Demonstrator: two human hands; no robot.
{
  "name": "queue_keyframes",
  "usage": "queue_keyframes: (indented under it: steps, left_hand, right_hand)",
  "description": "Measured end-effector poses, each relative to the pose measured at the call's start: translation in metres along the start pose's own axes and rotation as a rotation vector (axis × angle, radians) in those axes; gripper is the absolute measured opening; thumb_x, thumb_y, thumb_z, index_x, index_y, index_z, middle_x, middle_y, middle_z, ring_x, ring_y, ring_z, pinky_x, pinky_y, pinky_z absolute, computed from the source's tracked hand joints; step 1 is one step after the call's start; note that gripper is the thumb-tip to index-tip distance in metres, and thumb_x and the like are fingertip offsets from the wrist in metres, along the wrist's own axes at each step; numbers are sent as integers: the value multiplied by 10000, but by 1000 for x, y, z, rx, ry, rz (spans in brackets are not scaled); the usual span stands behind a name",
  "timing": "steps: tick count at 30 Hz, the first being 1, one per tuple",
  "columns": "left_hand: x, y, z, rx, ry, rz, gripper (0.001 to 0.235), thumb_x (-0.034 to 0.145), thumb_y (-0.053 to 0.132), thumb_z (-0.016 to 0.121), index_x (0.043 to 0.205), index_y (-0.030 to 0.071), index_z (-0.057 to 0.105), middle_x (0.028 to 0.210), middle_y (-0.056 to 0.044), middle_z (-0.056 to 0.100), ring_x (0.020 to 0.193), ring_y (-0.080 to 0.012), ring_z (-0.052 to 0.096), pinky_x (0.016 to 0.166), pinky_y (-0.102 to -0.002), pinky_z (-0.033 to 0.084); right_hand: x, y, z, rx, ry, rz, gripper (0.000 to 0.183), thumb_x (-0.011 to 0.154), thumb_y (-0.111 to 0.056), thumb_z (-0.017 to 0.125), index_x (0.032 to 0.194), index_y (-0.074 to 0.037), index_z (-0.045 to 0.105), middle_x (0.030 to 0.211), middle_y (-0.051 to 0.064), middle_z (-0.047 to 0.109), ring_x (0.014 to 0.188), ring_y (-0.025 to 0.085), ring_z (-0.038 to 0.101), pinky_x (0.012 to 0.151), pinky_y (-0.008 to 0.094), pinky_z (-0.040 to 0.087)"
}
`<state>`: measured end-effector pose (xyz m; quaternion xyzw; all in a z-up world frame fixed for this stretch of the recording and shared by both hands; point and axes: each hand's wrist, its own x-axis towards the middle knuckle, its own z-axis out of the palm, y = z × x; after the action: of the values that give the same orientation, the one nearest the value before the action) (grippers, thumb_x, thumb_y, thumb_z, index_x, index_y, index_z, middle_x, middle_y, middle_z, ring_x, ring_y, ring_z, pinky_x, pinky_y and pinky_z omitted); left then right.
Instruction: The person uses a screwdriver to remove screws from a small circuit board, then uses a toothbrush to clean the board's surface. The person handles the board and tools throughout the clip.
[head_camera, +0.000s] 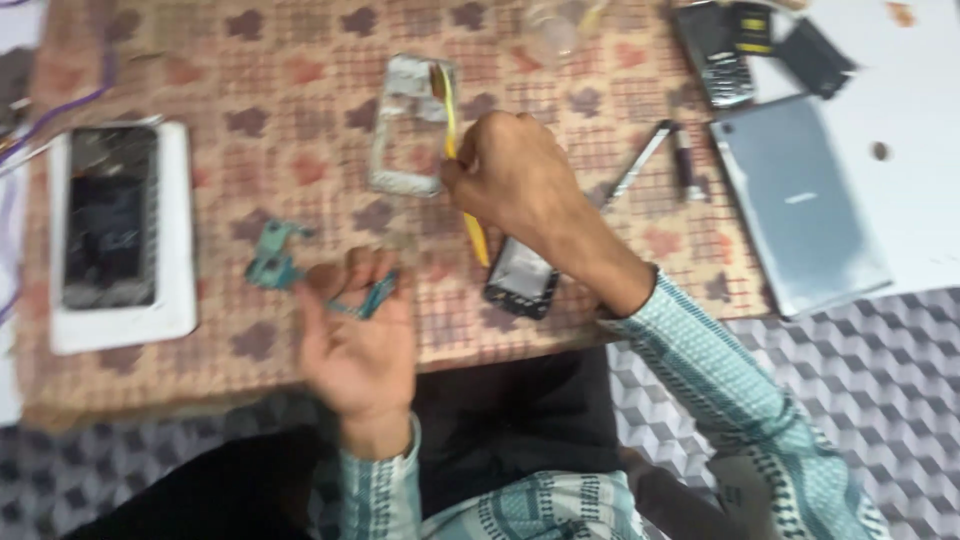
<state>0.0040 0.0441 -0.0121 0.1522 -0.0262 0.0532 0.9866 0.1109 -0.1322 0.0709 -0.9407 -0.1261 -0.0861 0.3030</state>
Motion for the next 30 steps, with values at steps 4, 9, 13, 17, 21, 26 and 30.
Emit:
queue_keyframes:
  steps: [4, 9, 13, 17, 21, 26, 30]
  left_hand:
    - [0, 2, 0, -57, 72, -46, 534, 911, 676, 517, 993, 182, 703, 733, 18, 398, 874, -209, 408, 882, -390, 372]
    - [7, -7, 5, -434, -37, -280, 729, 1052, 709, 482, 674, 86, 499, 689, 19, 339, 774, -173, 346, 816, -392, 372]
    - [21, -38, 22, -434, 24, -400, 551, 1011, 575, 487, 651, 161, 428, 721, 42, 343, 689, -135, 358, 1055, -500, 447]
    - [23, -68, 37, -205, 125, -440, 520, 959, 502, 437, 1109, 75, 692, 1114, -167, 692, 1024, -350, 631, 1076, -715, 395]
    - [29, -84, 35, -206, -207, -454, 608, 1093, 533, 391, 1351, 22, 596, 1341, -237, 658, 1207, -396, 632, 1180, -600, 435]
    - [20, -85, 33, 67, -291, -455, 650, 1140, 554, 296, 1175, 5, 642, 1247, -231, 686, 1091, -316, 655, 946, -452, 541]
    - [14, -81, 37, 114, -317, -520, 727, 1096, 606, 203, 1092, 42, 662, 1124, -192, 705, 1023, -269, 658, 826, -374, 518]
  right_hand:
    - [-29, 13, -31, 84, 90, -6, 192, 919, -213, 695, 893, -35, 764, 633, 118, 718, 507, 209, 697, 507, 340, 545]
    - [-107, 13, -64, 378, 104, -107, 154, 987, -149, 654, 962, -15, 726, 844, 91, 757, 678, 152, 733, 596, 276, 582]
    - [-162, 4, -63, 740, 187, 18, 119, 979, -53, 694, 1052, 41, 688, 935, 135, 756, 812, 178, 778, 710, 275, 651]
    - [-186, 12, -30, 761, 359, 204, 303, 828, 18, 801, 1115, 75, 723, 765, 86, 750, 602, 105, 677, 552, 226, 539]
    - [-194, 17, 4, 497, 413, 120, 293, 843, 25, 775, 1132, 54, 735, 767, 72, 687, 653, 100, 612, 580, 225, 449]
    - [-183, 10, 21, 335, 343, 45, 243, 861, 30, 753, 1104, 14, 751, 741, 69, 675, 616, 106, 642, 568, 245, 484]
    - [-176, 3, 22, 189, 392, -22, 283, 828, 42, 772, 1108, 3, 749, 737, 95, 634, 600, 139, 621, 562, 281, 473]
